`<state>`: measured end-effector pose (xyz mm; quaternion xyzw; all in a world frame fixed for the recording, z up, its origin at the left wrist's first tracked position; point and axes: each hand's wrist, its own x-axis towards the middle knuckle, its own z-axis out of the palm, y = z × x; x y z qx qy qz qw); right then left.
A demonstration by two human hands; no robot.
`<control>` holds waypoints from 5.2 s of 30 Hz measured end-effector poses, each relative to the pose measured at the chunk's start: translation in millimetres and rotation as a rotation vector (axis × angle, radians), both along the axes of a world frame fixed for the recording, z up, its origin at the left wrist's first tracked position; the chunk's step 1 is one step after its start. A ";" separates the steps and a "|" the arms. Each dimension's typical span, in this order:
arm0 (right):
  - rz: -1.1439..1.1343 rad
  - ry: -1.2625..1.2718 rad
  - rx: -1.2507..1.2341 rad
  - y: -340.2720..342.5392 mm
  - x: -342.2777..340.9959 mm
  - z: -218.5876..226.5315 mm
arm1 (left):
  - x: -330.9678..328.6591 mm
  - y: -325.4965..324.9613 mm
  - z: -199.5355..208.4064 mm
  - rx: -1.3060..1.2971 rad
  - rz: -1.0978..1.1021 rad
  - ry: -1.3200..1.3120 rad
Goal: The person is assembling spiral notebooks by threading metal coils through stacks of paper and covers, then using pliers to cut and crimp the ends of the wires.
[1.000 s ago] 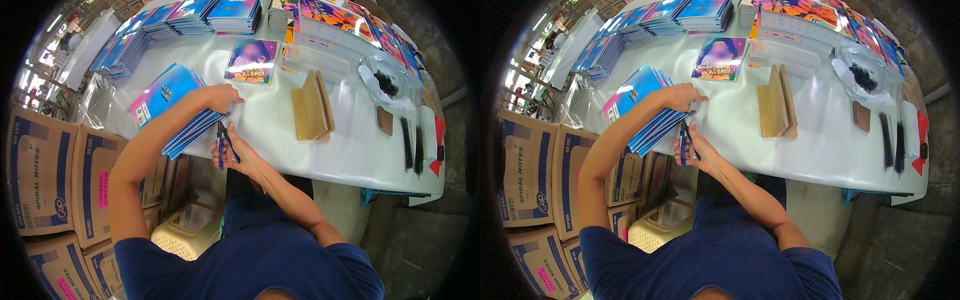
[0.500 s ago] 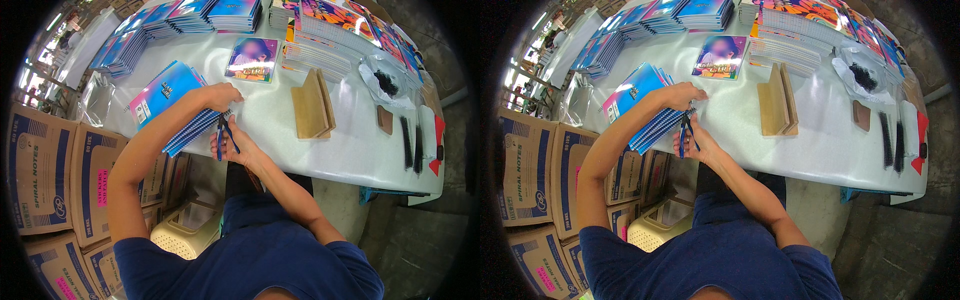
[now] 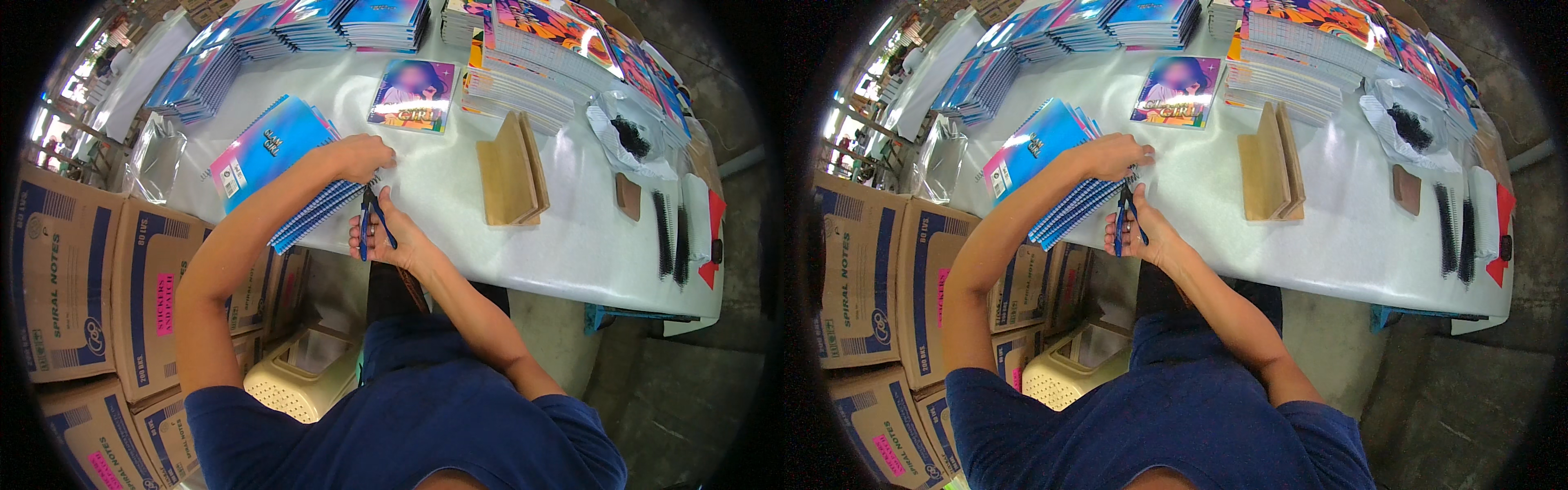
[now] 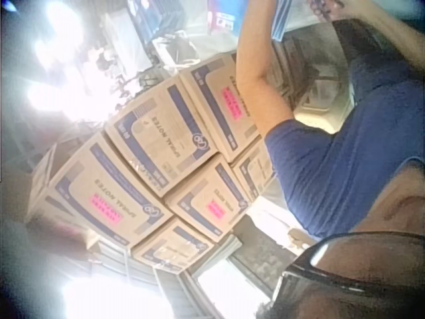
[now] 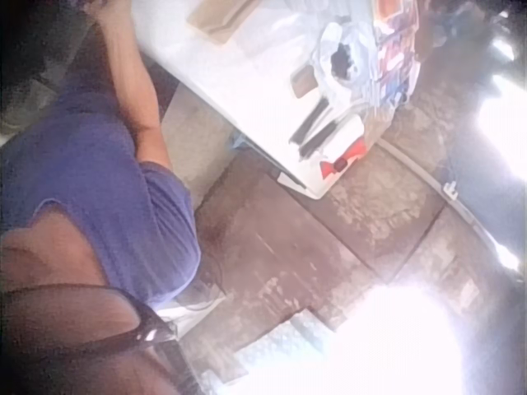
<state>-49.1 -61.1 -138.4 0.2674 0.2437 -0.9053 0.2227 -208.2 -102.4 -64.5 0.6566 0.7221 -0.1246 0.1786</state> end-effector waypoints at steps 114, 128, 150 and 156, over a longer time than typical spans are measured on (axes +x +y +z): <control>0.476 0.933 2.741 73.4 61.5 22.7 | 77.7 -208.0 -119.2 1.570 1.712 0.115; 0.620 2.105 2.806 40.6 -77.4 187.2 | 14.2 -148.0 -11.4 0.958 0.842 0.498; 1.150 1.711 2.913 7.5 -94.4 182.0 | 18.1 -149.6 -9.4 0.966 0.852 0.369; 0.914 2.410 2.661 28.9 -110.0 183.3 | 18.1 -149.8 -7.8 0.957 0.852 0.349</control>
